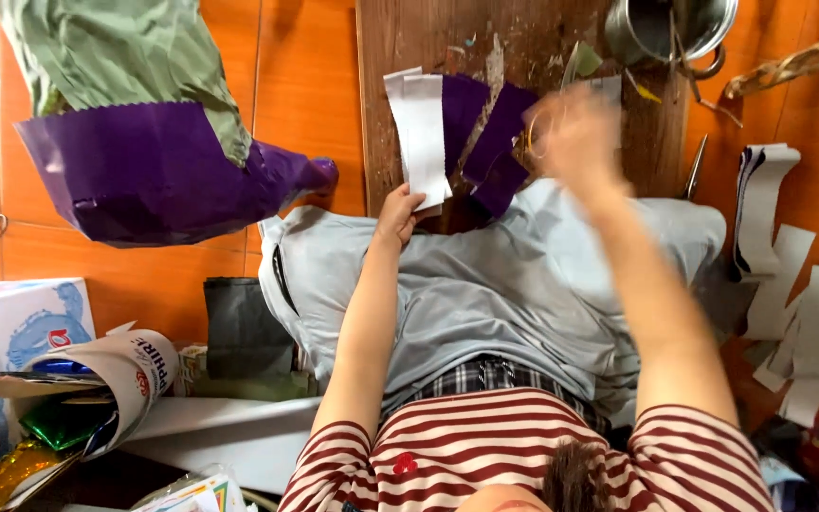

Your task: Cutting and gluing purple and white paper strips onto a large paper mache structure.

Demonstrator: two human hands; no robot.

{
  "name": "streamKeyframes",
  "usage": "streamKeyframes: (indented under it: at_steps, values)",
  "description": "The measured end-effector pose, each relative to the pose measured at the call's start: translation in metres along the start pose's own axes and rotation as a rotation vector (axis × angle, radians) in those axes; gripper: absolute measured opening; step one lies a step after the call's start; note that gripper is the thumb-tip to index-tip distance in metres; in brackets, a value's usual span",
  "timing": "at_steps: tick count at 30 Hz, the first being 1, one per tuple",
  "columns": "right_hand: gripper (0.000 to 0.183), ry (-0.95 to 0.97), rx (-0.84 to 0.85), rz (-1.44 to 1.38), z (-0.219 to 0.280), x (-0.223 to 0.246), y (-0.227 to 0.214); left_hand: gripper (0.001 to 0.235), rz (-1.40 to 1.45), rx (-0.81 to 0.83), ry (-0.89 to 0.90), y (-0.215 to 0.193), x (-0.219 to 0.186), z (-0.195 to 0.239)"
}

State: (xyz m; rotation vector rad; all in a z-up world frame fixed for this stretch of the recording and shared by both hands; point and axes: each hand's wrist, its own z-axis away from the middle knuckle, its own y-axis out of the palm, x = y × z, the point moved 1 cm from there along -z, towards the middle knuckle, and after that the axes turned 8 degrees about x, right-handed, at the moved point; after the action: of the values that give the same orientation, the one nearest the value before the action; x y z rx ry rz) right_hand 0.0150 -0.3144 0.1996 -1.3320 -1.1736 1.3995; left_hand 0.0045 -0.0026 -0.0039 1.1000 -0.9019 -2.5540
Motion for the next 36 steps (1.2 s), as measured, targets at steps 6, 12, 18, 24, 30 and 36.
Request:
streamKeyframes:
  at_steps: [6,12,18,24,30,36]
  values:
    - [0.024,-0.545,-0.211,-0.565,0.032,0.137,0.005,0.028,0.091,0.069,0.008,0.001,-0.004,0.010]
    - [0.008,-0.317,-0.220,-0.954,0.028,0.119,0.018,0.043,-0.680,-0.314,0.008,0.028,-0.012,0.027]
    - [0.010,-0.208,-0.244,-0.978,0.037,0.111,-0.009,0.026,-1.456,-0.523,0.545,0.107,-0.064,0.067]
    - [0.038,-0.260,-0.249,-1.147,0.037,0.126,-0.051,0.024,-1.740,-0.368,1.055,0.153,-0.109,0.109]
    - [0.038,-0.403,-0.242,-1.182,0.002,0.122,-0.037,0.026,-1.539,-0.168,1.166,0.197,-0.203,0.237]
    - [0.015,-0.425,0.127,-2.109,-0.062,0.147,-0.046,0.026,-0.982,-0.315,1.165,0.149,-0.279,0.326]
